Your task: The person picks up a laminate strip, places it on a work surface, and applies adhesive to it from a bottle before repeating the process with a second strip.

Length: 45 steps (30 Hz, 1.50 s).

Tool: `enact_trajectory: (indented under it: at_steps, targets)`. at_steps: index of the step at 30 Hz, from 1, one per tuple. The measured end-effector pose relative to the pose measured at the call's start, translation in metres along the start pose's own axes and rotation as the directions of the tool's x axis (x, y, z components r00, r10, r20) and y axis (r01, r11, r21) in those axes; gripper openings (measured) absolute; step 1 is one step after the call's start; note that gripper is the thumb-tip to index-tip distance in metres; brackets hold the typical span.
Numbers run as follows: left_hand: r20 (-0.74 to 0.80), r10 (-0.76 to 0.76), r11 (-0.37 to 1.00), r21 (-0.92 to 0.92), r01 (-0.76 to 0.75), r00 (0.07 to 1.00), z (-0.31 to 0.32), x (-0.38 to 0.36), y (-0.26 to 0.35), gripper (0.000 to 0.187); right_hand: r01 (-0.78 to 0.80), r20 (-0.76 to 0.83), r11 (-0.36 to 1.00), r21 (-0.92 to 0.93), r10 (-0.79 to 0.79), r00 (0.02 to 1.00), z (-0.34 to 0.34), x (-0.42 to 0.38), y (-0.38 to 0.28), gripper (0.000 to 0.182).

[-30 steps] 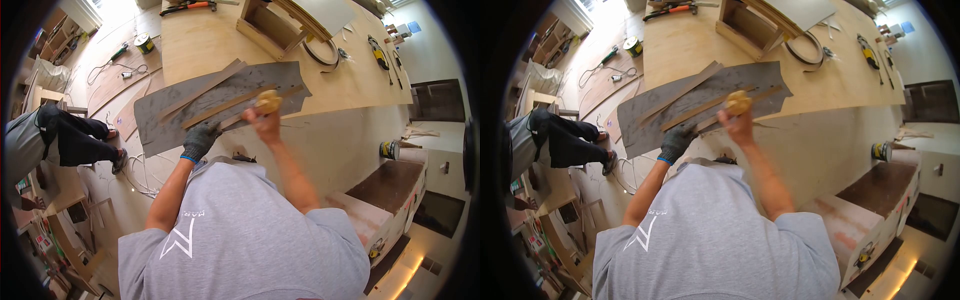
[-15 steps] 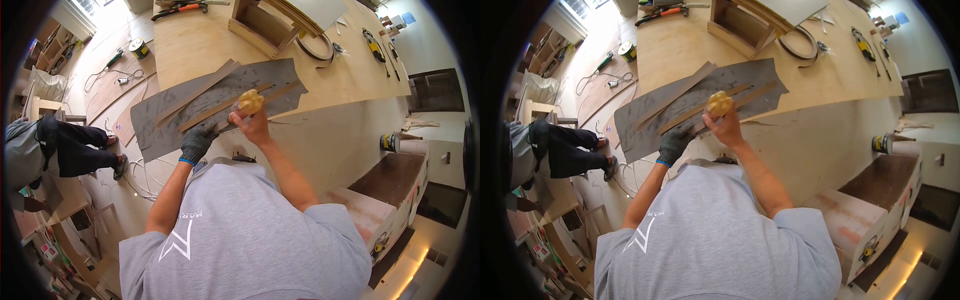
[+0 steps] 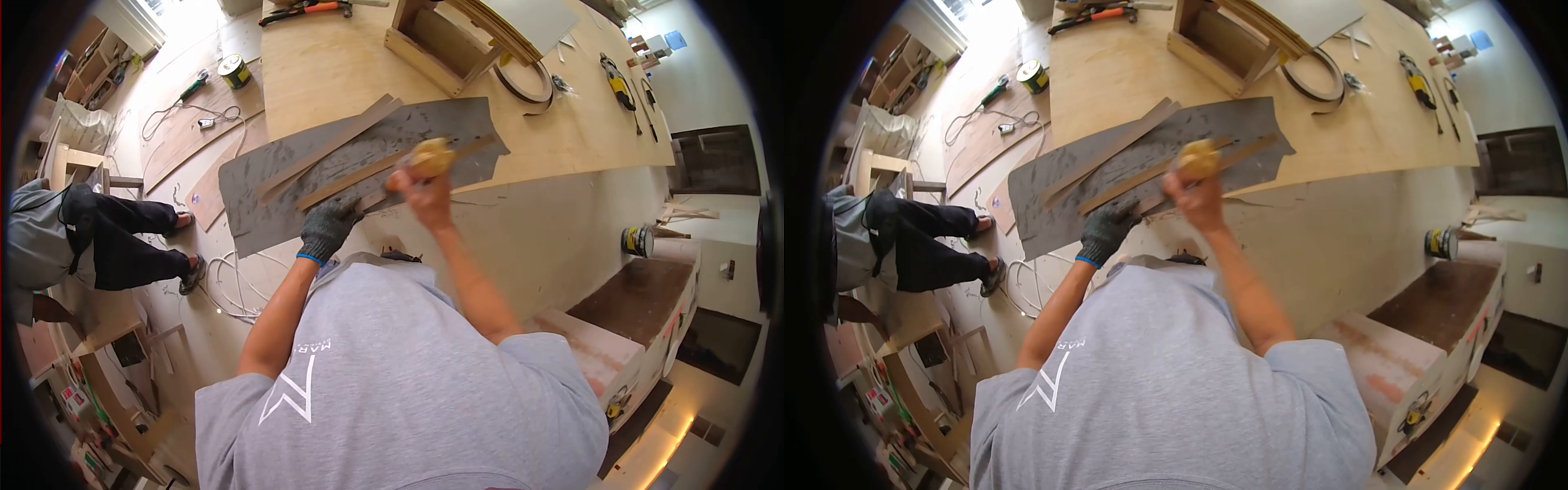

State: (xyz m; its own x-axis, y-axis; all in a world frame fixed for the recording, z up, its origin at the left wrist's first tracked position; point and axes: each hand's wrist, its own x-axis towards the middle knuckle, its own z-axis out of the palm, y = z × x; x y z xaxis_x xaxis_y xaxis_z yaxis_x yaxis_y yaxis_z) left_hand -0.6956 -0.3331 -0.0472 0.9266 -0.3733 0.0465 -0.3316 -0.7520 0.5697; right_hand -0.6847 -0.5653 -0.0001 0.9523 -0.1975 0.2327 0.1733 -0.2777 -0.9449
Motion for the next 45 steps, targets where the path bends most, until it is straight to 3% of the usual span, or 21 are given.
enact_trajectory:
  at_steps: [1,4,8,11,14,17,18,21,24,29,32,35,38,41,43,45]
  targets:
    - [0.012,-0.02,1.0,0.017,0.02,1.0,0.0,0.001,0.001,0.04,-0.063,0.016,0.998,0.012,0.063,0.998,-0.013,0.01,0.012,0.036]
    - [0.013,-0.052,0.997,-0.053,0.053,0.999,0.001,-0.002,0.0,0.04,0.024,-0.198,0.986,-0.168,-0.057,0.979,-0.031,0.02,0.013,0.038]
    - [-0.013,-0.02,0.994,-0.106,0.018,1.0,0.008,-0.001,-0.007,0.041,0.042,0.006,0.999,0.028,-0.042,0.999,0.018,-0.007,0.016,0.039]
    - [-0.013,-0.023,0.995,-0.1,0.021,1.0,0.003,-0.001,-0.002,0.04,0.215,-0.086,0.973,-0.09,-0.222,0.971,0.032,-0.008,-0.026,0.036]
    - [0.01,-0.064,0.997,-0.029,0.064,0.998,0.001,-0.001,0.001,0.04,0.007,-0.043,0.998,-0.065,-0.01,0.999,-0.005,0.006,0.005,0.033]
    - [-0.027,-0.064,0.988,-0.144,0.06,0.998,0.003,-0.004,0.0,0.037,-0.037,-0.112,0.995,-0.095,0.027,0.993,-0.03,0.02,-0.008,0.03]
    - [-0.038,-0.055,0.991,-0.127,0.05,0.998,0.004,-0.005,-0.001,0.038,-0.062,-0.067,0.997,-0.047,0.059,0.996,-0.029,0.02,-0.001,0.034]
    - [-0.035,-0.025,0.996,-0.082,0.022,0.999,0.005,-0.001,-0.003,0.04,0.002,0.033,0.999,-0.036,-0.001,0.999,0.002,-0.003,0.013,0.039]
    - [0.0,-0.032,0.998,-0.062,0.032,0.999,0.001,0.003,0.0,0.04,0.142,0.055,0.983,-0.115,-0.136,0.989,0.014,-0.016,-0.03,0.044]
    - [-0.01,-0.077,0.994,-0.072,0.076,0.997,0.0,-0.002,0.002,0.04,-0.007,-0.164,0.957,-0.289,-0.042,0.986,-0.069,0.026,0.034,0.036]
    - [-0.009,-0.063,0.993,-0.099,0.062,0.998,0.001,0.0,0.001,0.04,0.065,-0.251,0.99,-0.126,-0.095,0.963,-0.087,0.035,0.002,0.031]
    - [-0.053,-0.015,0.997,-0.081,0.011,0.998,0.007,0.0,-0.005,0.039,0.023,-0.187,0.998,-0.063,-0.034,0.982,-0.081,0.029,0.008,0.027]
    - [-0.056,0.005,0.998,-0.063,-0.009,0.998,0.007,-0.001,-0.006,0.039,0.004,-0.17,0.993,-0.12,-0.024,0.985,-0.054,0.018,0.005,0.034]
    - [0.013,-0.051,0.999,-0.008,0.051,0.999,0.0,0.0,0.001,0.038,0.179,-0.029,0.965,-0.19,-0.188,0.982,-0.033,0.001,0.017,0.035]
    - [0.012,-0.047,0.999,-0.007,0.047,0.999,-0.003,0.0,0.004,0.038,0.174,-0.044,0.965,-0.198,-0.186,0.982,-0.034,0.003,0.022,0.043]
    - [-0.005,-0.046,0.998,-0.034,0.045,0.999,-0.003,-0.001,0.003,0.037,0.029,-0.032,0.992,-0.126,-0.033,0.999,-0.047,0.006,0.021,0.048]
